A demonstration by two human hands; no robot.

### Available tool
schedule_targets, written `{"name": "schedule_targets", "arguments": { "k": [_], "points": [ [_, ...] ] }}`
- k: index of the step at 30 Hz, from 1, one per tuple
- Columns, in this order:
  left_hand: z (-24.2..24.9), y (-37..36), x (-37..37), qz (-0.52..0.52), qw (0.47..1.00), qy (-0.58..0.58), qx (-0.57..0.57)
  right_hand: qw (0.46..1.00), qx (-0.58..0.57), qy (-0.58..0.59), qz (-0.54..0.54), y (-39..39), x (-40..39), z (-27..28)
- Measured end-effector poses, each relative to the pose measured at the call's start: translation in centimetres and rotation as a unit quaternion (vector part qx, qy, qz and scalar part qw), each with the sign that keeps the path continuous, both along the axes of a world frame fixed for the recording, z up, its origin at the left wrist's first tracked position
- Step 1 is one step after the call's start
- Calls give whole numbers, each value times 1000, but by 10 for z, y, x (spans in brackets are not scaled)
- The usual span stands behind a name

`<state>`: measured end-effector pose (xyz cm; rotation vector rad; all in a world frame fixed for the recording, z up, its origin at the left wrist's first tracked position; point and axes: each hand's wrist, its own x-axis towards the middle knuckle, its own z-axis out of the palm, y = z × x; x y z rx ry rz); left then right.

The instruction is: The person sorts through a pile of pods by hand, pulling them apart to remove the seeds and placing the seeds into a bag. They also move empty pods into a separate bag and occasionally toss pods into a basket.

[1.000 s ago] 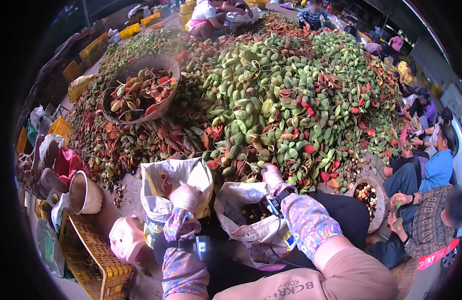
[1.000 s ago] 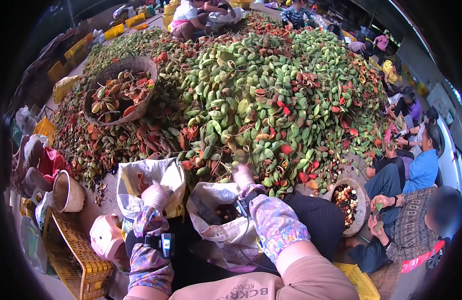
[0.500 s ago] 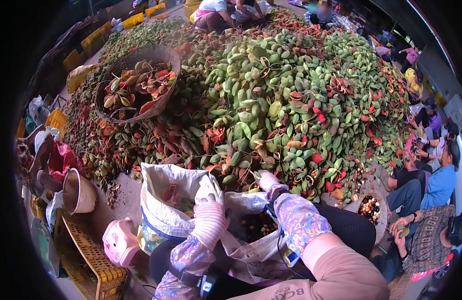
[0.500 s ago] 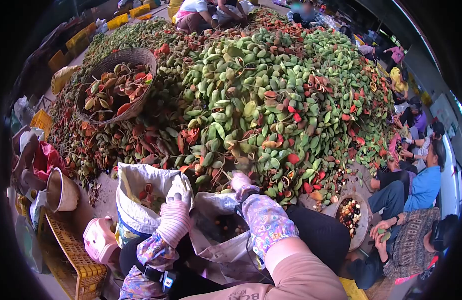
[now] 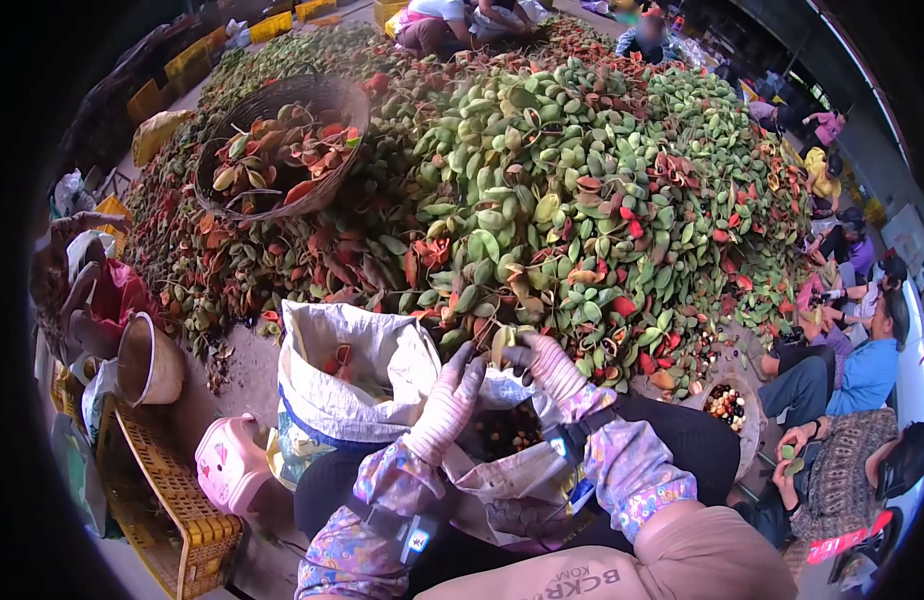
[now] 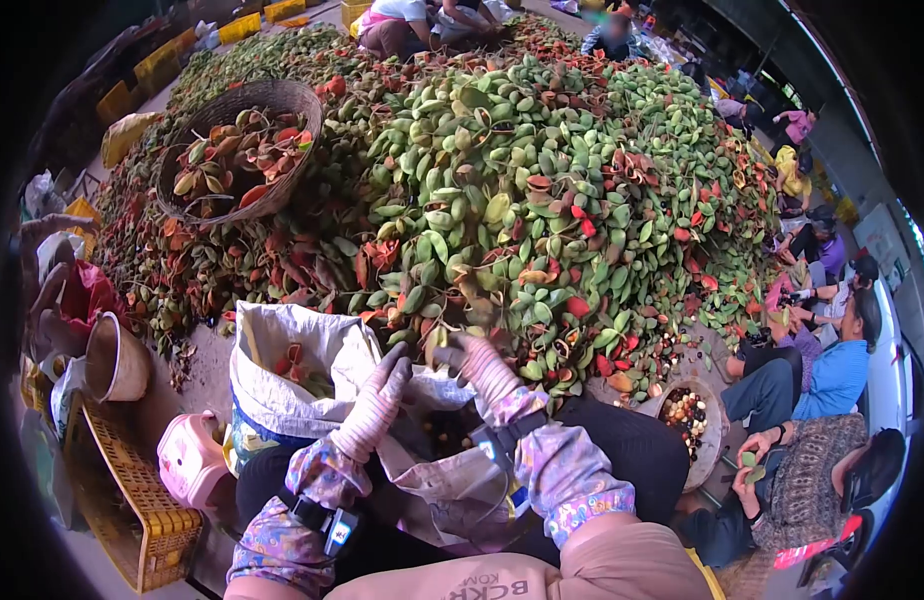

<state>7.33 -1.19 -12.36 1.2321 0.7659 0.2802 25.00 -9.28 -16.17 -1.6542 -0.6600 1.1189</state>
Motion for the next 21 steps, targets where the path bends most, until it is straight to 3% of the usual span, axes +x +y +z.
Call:
{"name": "schedule_targets", "arguments": {
  "k": [1, 2, 4, 6, 7, 8, 10, 14, 16, 18, 20, 21],
  "points": [
    [-16, 0, -1, -29, 999, -22, 36, 997, 17, -60, 35, -6, -14, -9],
    [-28, -3, 0, -24, 994, -36, 102, 995, -67, -47, 49, -11, -38, 24],
    [-35, -7, -3, -74, 984, 72, 144, 957, 53, -280, 56, -30, -67, 19],
    [-39, -18, -8, -61, 990, 59, 111, 945, 167, -283, -3, -41, -86, 4],
    [-44, -25, -10, -46, 995, 46, 77, 991, 73, -114, -24, -54, -85, 0],
    [-58, -31, -10, -22, 1000, 18, -11, 997, -21, 60, -42, -64, -85, 7],
    [-93, -40, -12, -37, 998, -52, 20, 993, 17, 87, -77, -76, -88, -19],
    [-76, -61, -18, -88, 994, -55, -47, 941, -2, 295, -166, -91, -74, -74],
    [-97, -68, -14, -91, 993, -69, 19, 947, -22, 271, -173, -90, -73, -76],
    [-87, -66, -13, -102, 993, -63, 0, 949, 10, 256, -185, -85, -77, -81],
    [-76, -63, -14, -72, 982, -54, -163, 957, 25, 249, -150, -87, -78, -82],
    [-84, -60, -14, -92, 983, -51, -150, 981, 45, 146, -116, -82, -76, -96]
  ]
}}
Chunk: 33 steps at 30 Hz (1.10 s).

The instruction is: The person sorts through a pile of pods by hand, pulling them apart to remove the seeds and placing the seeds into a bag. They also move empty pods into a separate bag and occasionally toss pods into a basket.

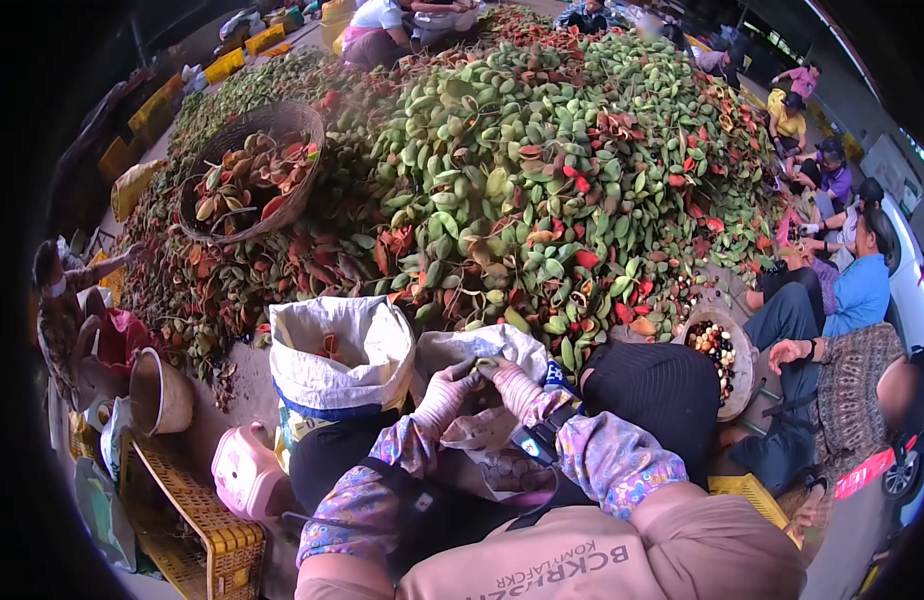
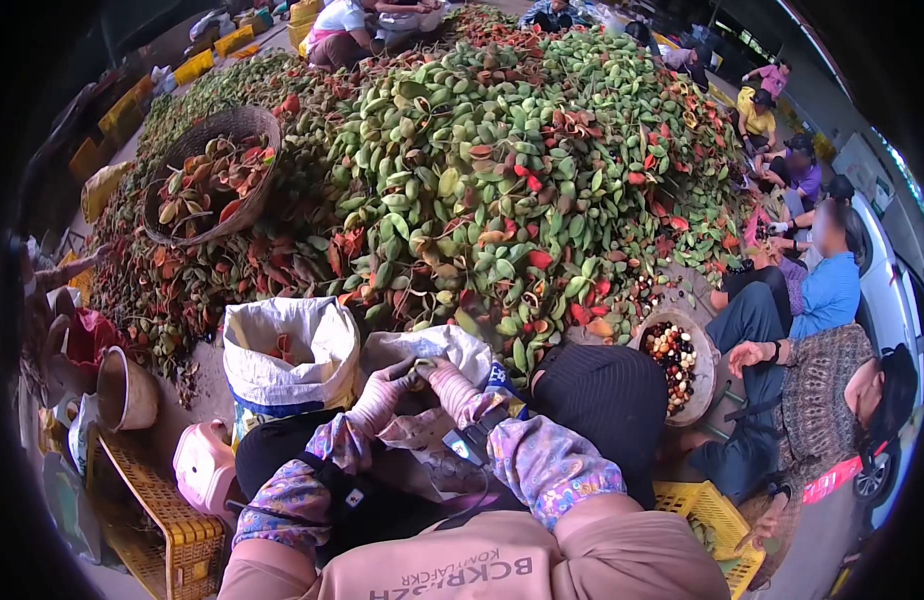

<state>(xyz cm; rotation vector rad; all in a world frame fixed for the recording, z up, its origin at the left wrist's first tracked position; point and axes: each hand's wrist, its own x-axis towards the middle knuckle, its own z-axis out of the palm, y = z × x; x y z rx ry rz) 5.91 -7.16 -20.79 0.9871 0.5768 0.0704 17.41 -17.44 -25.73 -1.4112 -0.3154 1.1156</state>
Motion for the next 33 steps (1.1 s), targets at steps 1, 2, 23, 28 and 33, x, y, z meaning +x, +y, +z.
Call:
{"name": "schedule_targets", "arguments": {
  "k": [1, 2, 23, 28, 33],
  "points": [
    [-5, -2, 1, 3, 1000, 0, 7, 1000, -22, 5, 6, 3, 2, -6],
    [-6, -5, 2, 14, 1000, 2, 9, 999, -28, -22, 9, 7, 1, -26],
    [8, 54, 20, 123, 991, 22, 40, 843, -243, -328, 350, 46, 36, 75],
    [16, 68, 21, 176, 983, 26, 40, 908, -20, -338, 246, 50, 63, 32],
    [42, 117, 9, 394, 834, 51, 382, 843, -181, -506, 1, 83, 103, 4]
  ]
}}
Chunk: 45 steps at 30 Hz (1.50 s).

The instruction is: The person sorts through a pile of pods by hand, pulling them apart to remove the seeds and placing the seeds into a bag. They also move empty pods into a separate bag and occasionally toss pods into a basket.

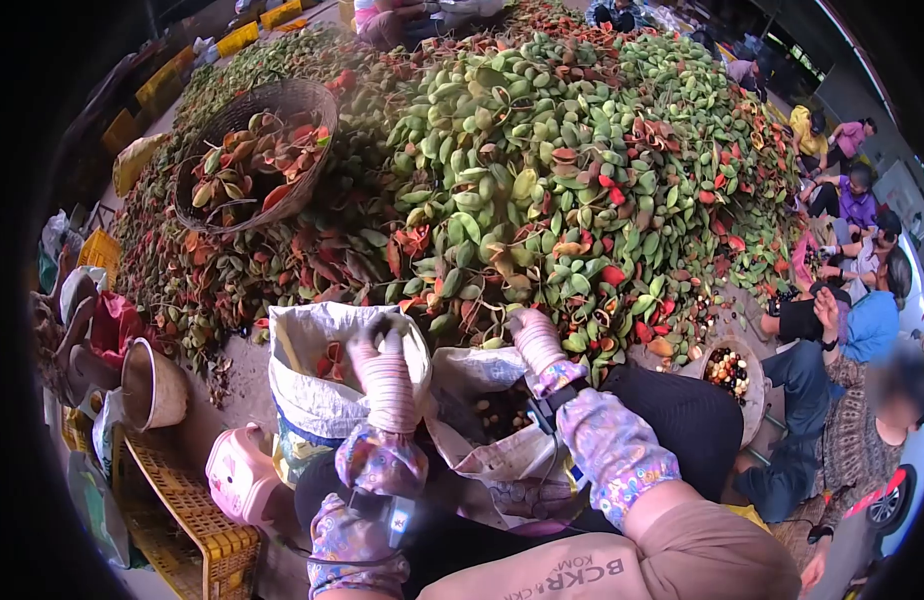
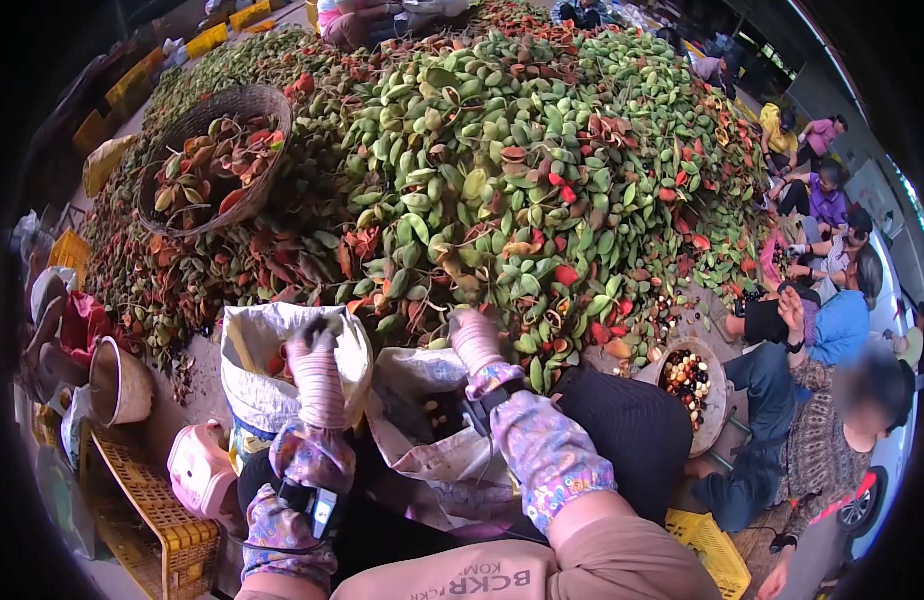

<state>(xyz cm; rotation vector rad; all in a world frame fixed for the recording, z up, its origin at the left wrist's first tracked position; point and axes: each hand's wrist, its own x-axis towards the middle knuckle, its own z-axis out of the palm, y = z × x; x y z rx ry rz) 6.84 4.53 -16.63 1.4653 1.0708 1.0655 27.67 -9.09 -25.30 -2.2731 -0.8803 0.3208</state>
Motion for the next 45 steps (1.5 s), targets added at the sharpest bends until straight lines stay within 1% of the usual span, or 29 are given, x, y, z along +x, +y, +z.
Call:
{"name": "schedule_targets", "arguments": {
  "k": [1, 2, 3, 4, 5, 7, 10, 12, 13, 15, 16, 18, 20, 22, 24, 25, 27, 28, 29, 30, 32, 33, 34, 37, 38, 40, 41, 44, 45],
  "points": [
    [3, 6, -7, 79, 984, 122, 105, 1000, 1, 0, 2, 6, 4, -4],
    [18, 9, -6, 101, 993, 54, 28, 995, -98, 18, 23, 14, 12, -20],
    [27, 8, -8, 103, 993, 36, 42, 979, -194, 34, 44, 21, 21, -39],
    [30, 8, -9, 104, 993, 17, 56, 979, -159, 94, 93, 13, 19, -68],
    [29, 9, -10, 80, 993, 55, 70, 966, -229, 55, 109, 13, 6, -57],
    [11, 10, -6, 29, 997, 30, 63, 935, -333, 25, 117, 20, -13, -49],
    [-10, 4, 3, -84, 996, -40, 13, 941, -308, -9, 136, 23, -14, -99],
    [1, -8, 9, -98, 980, -72, -155, 960, -248, -57, 114, 9, -25, -70],
    [-12, -7, 8, -118, 980, -51, -151, 971, -197, -69, 120, 6, -26, -60],
    [-6, -14, 5, -155, 951, -38, -265, 981, -93, -98, 140, -4, -32, -39],
    [-4, -19, 5, -155, 932, -41, -326, 980, -94, -101, 141, -9, -37, -28],
    [-39, -24, 5, -193, 916, -40, -348, 970, -35, -192, 148, -18, -46, -8],
    [-58, -36, 9, -200, 816, -72, -538, 967, 81, -190, 151, -29, -59, 33],
    [-61, -48, 12, -250, 750, -68, -609, 961, 173, -170, 135, -34, -71, 69],
    [-13, -70, 12, -268, 767, -107, -573, 956, 218, -135, 143, -39, -82, 97],
    [-12, -71, 12, -272, 768, -107, -570, 949, 261, -97, 147, -42, -86, 106],
    [-16, -72, 12, -383, 748, -226, -492, 951, 264, -11, 163, -49, -95, 115],
    [-18, -71, 11, -372, 748, -227, -500, 950, 264, 49, 162, -53, -100, 119],
    [-14, -70, 8, -386, 765, -203, -473, 965, 242, 5, 98, -56, -106, 126],
    [-10, -71, 5, -397, 782, -180, -445, 965, 243, 2, 98, -56, -108, 121],
    [-4, -78, 2, -404, 779, -200, -436, 897, 310, 311, 42, -56, -112, 113],
    [-2, -82, 0, -408, 777, -218, -427, 910, 247, 332, 18, -63, -113, 118],
    [1, -86, -3, -409, 777, -215, -428, 910, 248, 333, 16, -65, -112, 120],
    [-6, -93, -7, -431, 842, -119, -303, 913, 157, 368, -83, -70, -112, 114],
    [-3, -95, -8, -433, 842, -116, -301, 912, 161, 369, -84, -70, -109, 108],
    [5, -103, -11, -476, 831, -47, -283, 828, 278, 480, -83, -73, -104, 86],
    [-6, -107, -9, -467, 844, -48, -260, 839, 262, 474, -56, -73, -94, 54],
    [-30, -102, -1, -416, 852, -16, -317, 858, 267, 439, -3, -74, -94, 42],
    [-33, -98, -1, -394, 853, -14, -342, 799, 349, 487, 45, -73, -98, 44]
  ]
}}
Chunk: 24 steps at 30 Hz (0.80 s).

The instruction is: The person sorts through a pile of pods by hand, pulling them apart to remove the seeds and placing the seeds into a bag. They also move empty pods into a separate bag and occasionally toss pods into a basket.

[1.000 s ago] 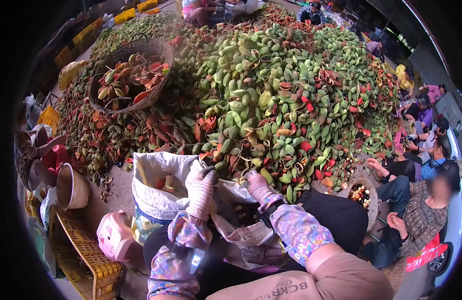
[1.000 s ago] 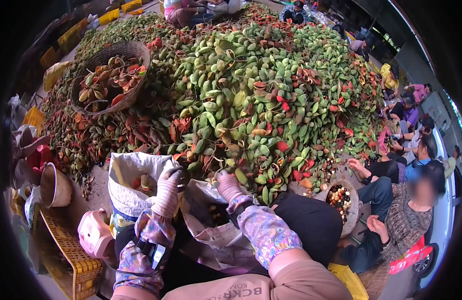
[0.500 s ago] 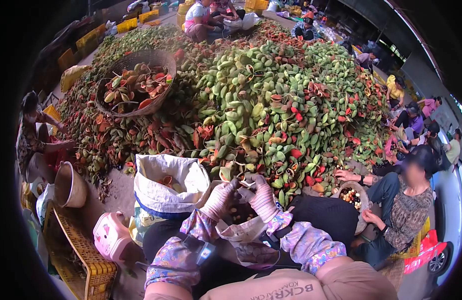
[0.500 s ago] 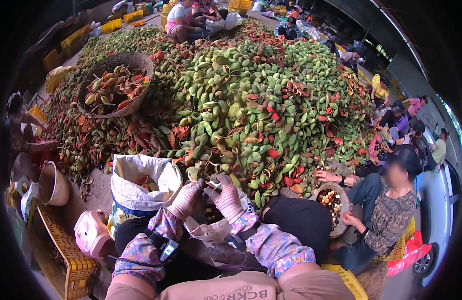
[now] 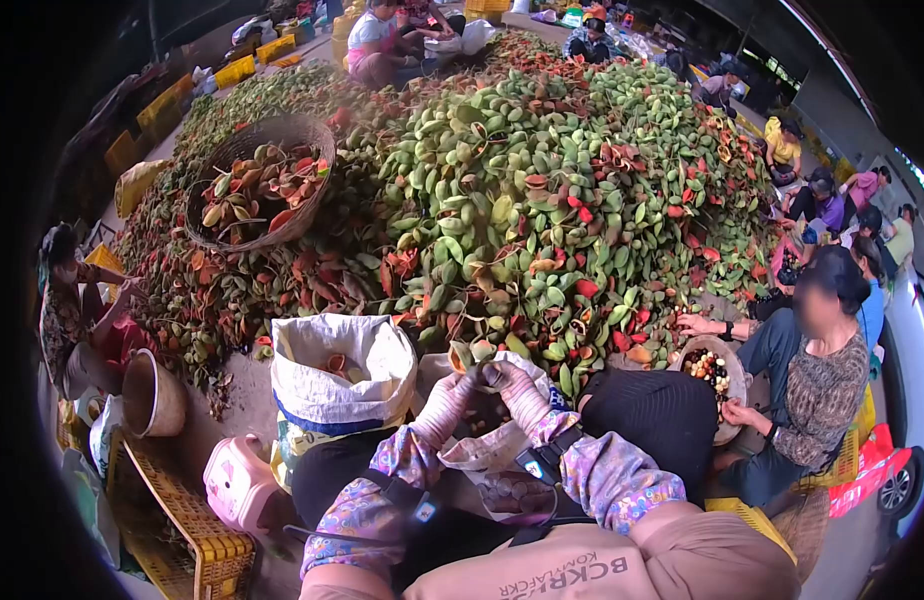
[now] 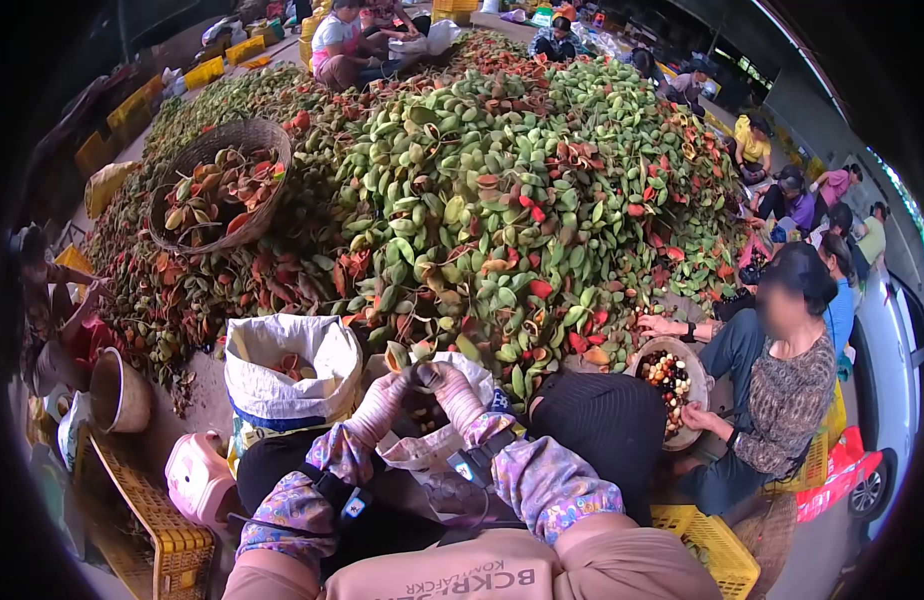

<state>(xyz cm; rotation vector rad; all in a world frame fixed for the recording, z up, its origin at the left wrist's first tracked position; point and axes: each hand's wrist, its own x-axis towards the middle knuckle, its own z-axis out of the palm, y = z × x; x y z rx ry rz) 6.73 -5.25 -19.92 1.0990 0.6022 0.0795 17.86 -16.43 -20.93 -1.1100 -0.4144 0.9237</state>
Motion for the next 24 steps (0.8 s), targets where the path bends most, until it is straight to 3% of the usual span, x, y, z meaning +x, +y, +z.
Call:
{"name": "schedule_targets", "arguments": {
  "k": [1, 3, 5, 7, 8, 11, 13, 17, 19, 20, 21, 24],
  "points": [
    [-3, 1, 1, -1, 1000, 1, 1, 1000, 1, 1, -1, -1, 1, 3],
    [-1, 1, 2, 9, 997, -77, 26, 955, -215, -191, 69, -3, 6, 7],
    [-2, 0, 2, -1, 998, -59, 35, 958, -219, -170, 70, 3, 8, -23],
    [-4, -3, 3, 3, 999, -37, 16, 989, -125, -64, 37, 7, 10, -77],
    [-5, -3, 2, 3, 999, -35, 13, 997, -71, 6, 37, 5, 8, -68],
    [0, -1, 2, -4, 998, -58, -4, 998, -57, 11, 9, 4, 0, -41],
    [6, -3, 2, -10, 998, -58, -5, 999, -48, 1, -11, 7, -2, -45],
    [5, -11, 2, 7, 996, -56, -74, 979, -132, -145, -52, 12, -7, -44],
    [0, -19, 6, 36, 986, -115, -120, 959, -145, -225, -92, 9, -16, -34],
    [1, -21, 4, 14, 987, -94, -128, 988, -56, 89, -110, 16, -14, -41],
    [0, -26, 5, -38, 993, -96, -53, 975, -133, -61, -167, 10, -22, -48],
    [-3, -30, 9, 4, 994, -87, -62, 981, -165, -68, -71, 3, -10, -63]
  ]
}}
